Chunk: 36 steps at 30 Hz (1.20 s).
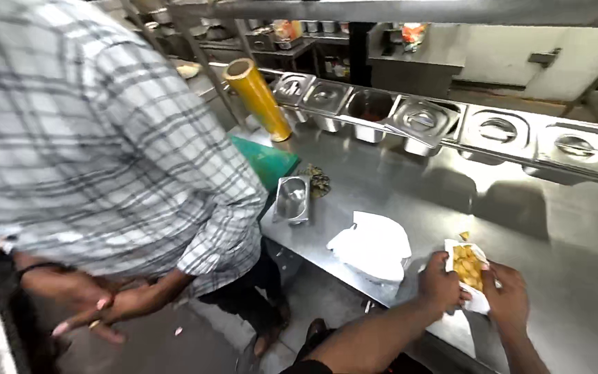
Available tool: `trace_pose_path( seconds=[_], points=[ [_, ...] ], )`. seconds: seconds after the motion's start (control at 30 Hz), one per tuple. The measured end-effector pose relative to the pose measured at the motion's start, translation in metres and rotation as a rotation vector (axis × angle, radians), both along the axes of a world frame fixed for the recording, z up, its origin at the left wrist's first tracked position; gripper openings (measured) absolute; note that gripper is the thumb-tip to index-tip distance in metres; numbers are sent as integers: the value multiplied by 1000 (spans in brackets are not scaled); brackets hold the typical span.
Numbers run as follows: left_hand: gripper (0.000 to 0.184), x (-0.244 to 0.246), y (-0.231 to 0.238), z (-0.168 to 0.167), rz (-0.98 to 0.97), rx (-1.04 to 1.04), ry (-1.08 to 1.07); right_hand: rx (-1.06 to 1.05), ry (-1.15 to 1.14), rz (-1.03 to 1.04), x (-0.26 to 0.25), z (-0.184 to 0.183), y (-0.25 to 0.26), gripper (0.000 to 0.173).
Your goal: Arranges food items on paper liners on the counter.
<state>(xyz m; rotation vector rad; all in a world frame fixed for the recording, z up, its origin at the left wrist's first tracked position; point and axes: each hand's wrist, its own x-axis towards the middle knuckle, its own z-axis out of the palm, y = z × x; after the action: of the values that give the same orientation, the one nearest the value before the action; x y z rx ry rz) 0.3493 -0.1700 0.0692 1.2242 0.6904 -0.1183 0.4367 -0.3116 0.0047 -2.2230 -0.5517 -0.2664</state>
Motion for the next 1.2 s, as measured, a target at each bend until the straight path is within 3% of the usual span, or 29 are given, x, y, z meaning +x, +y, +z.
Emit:
trace_pose_path(
  seconds=[0.2, 0.3, 0.43, 0.57, 0.67, 0.77, 0.93, 1.2],
  points=[
    [43, -2, -5, 30, 89, -125, -119, 83, -165, -25, 6, 22, 3, 37],
    [44, -20, 4, 57, 186, -237, -240, 104, -253, 60, 7, 63, 18, 39],
    [48, -69, 28, 87, 385, -415, -335, 76, -253, 332, -7, 125, 67, 35],
    [48, -102, 63, 88, 587, -625, -129, -405, 66, 528, -24, 167, 147, 21],
    [31, -107, 85, 78, 707, -801, -8, -779, 193, 547, -30, 175, 210, 24],
    [18, -110, 98, 82, 757, -925, -9, -946, 224, 557, -25, 177, 250, 31],
    [12, -115, 108, 87, 760, -1039, -3, -971, 231, 540, -23, 176, 271, 43],
    [19, -114, 113, 87, 656, -1116, 32, -730, 256, 459, -17, 193, 273, 33]
  ],
)
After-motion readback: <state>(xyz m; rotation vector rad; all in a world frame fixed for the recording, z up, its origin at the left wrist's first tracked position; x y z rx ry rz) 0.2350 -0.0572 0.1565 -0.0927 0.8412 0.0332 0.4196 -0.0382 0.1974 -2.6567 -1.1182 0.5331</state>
